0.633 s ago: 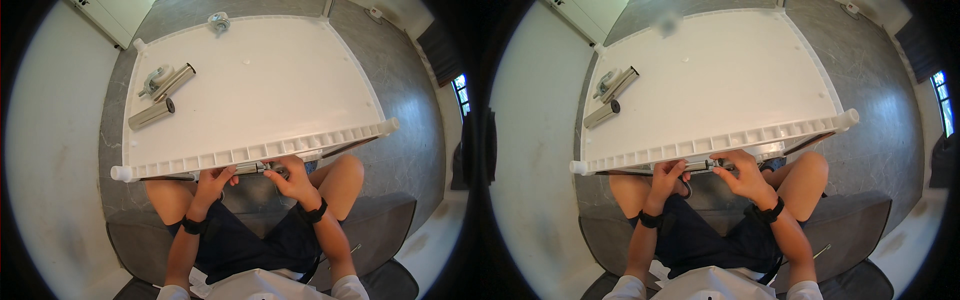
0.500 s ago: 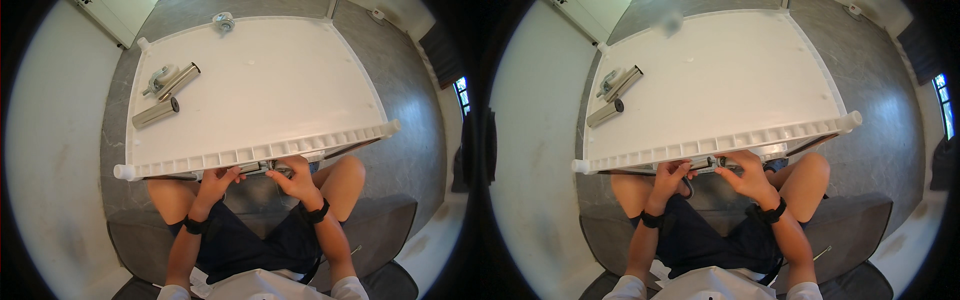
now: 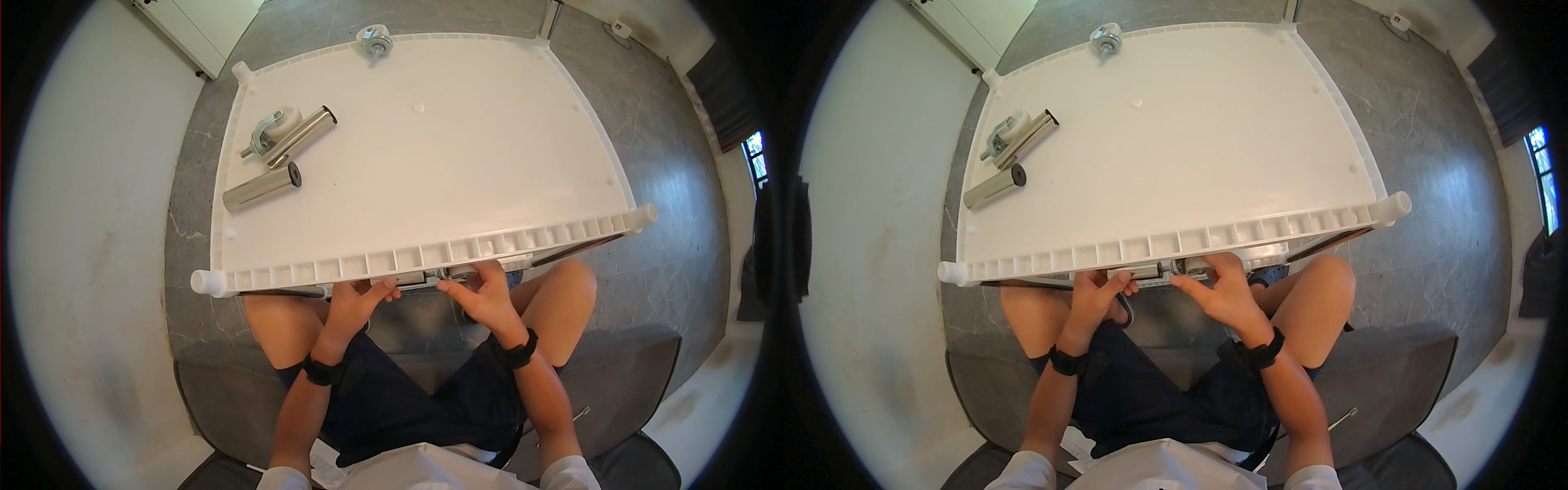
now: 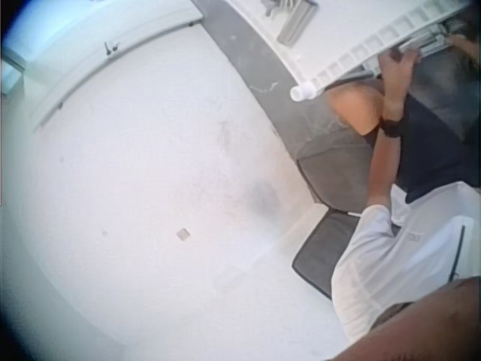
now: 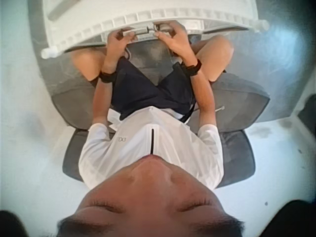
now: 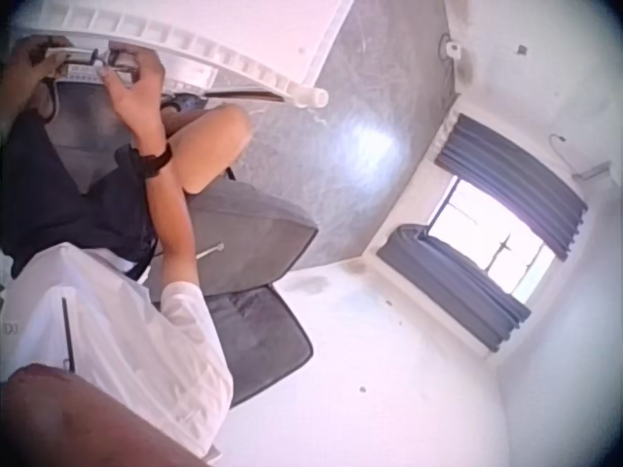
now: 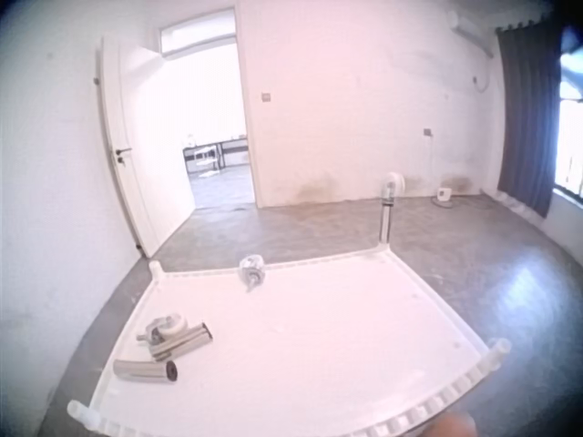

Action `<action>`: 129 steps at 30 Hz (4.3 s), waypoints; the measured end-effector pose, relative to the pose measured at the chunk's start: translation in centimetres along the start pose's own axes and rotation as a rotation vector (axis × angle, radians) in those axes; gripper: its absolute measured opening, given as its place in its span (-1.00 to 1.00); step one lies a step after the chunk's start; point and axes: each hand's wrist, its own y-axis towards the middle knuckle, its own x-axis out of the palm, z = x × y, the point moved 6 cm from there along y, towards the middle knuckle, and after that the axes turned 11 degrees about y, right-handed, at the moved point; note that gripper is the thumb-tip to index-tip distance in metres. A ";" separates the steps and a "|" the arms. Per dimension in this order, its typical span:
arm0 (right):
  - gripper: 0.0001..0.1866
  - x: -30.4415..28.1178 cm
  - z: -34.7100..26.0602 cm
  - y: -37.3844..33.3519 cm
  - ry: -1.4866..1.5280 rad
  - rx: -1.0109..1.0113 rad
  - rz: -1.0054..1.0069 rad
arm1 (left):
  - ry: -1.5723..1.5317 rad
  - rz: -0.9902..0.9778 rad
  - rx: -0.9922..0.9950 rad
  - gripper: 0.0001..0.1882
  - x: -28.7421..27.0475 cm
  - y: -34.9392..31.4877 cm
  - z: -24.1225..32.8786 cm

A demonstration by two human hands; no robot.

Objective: Assembling a white plastic shelving unit by inserting metal poles and attaching caster wheels.

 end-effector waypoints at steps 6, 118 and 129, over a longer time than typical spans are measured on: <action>-0.73 0.1 -0.5 -0.4 -0.120 -0.022 0.080 | 0.010 -0.086 -0.029 -0.82 0.3 0.2 -0.3; -0.69 5.3 -20.5 4.5 -0.434 -0.392 -0.202 | 0.986 0.195 0.820 -0.69 3.2 -2.3 24.3; -0.69 5.1 -20.5 4.5 -0.446 -0.383 -0.202 | 0.929 0.210 0.854 -0.73 3.4 -2.4 24.3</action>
